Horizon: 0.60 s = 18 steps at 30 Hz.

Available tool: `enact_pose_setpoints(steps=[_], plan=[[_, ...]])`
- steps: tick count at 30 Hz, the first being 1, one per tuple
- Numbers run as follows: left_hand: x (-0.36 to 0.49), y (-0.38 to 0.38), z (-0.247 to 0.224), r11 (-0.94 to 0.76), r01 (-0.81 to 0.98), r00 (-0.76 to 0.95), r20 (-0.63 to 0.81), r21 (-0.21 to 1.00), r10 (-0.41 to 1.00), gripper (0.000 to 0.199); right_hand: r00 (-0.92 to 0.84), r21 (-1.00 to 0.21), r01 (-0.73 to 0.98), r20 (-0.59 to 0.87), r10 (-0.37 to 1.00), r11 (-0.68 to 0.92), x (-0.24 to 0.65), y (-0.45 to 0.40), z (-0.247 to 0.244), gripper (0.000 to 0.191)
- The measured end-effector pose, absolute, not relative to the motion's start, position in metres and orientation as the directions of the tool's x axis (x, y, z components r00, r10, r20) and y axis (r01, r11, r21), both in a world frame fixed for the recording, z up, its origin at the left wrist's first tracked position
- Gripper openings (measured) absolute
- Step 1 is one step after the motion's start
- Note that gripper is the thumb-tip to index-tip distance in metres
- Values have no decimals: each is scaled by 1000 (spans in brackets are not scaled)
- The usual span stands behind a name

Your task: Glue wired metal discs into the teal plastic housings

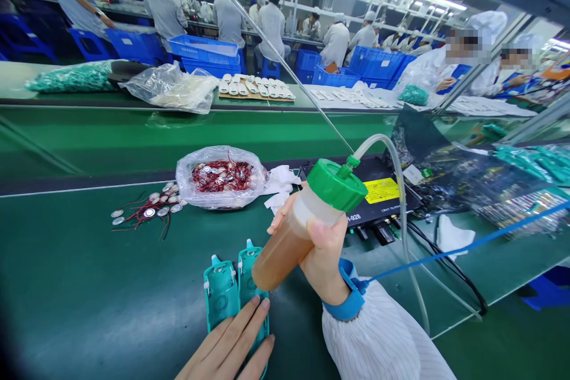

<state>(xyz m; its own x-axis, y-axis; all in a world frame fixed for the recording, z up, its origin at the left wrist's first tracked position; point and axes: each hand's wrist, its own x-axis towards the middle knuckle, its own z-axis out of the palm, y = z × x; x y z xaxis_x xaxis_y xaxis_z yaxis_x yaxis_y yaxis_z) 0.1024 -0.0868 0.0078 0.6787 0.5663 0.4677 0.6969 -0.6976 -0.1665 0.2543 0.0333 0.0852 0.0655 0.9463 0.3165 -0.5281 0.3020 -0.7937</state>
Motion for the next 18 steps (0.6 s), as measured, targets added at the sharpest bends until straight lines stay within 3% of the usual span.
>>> enact_pose_setpoints(steps=[9,18], plan=[[102,-85,12,-703,689,682,484,-175,548,36,89,-791,-520,325,942,322,253,34,84,34],[102,-80,20,-706,686,681,493,-173,541,40,218,-810,-516,188,958,277,256,40,86,28]])
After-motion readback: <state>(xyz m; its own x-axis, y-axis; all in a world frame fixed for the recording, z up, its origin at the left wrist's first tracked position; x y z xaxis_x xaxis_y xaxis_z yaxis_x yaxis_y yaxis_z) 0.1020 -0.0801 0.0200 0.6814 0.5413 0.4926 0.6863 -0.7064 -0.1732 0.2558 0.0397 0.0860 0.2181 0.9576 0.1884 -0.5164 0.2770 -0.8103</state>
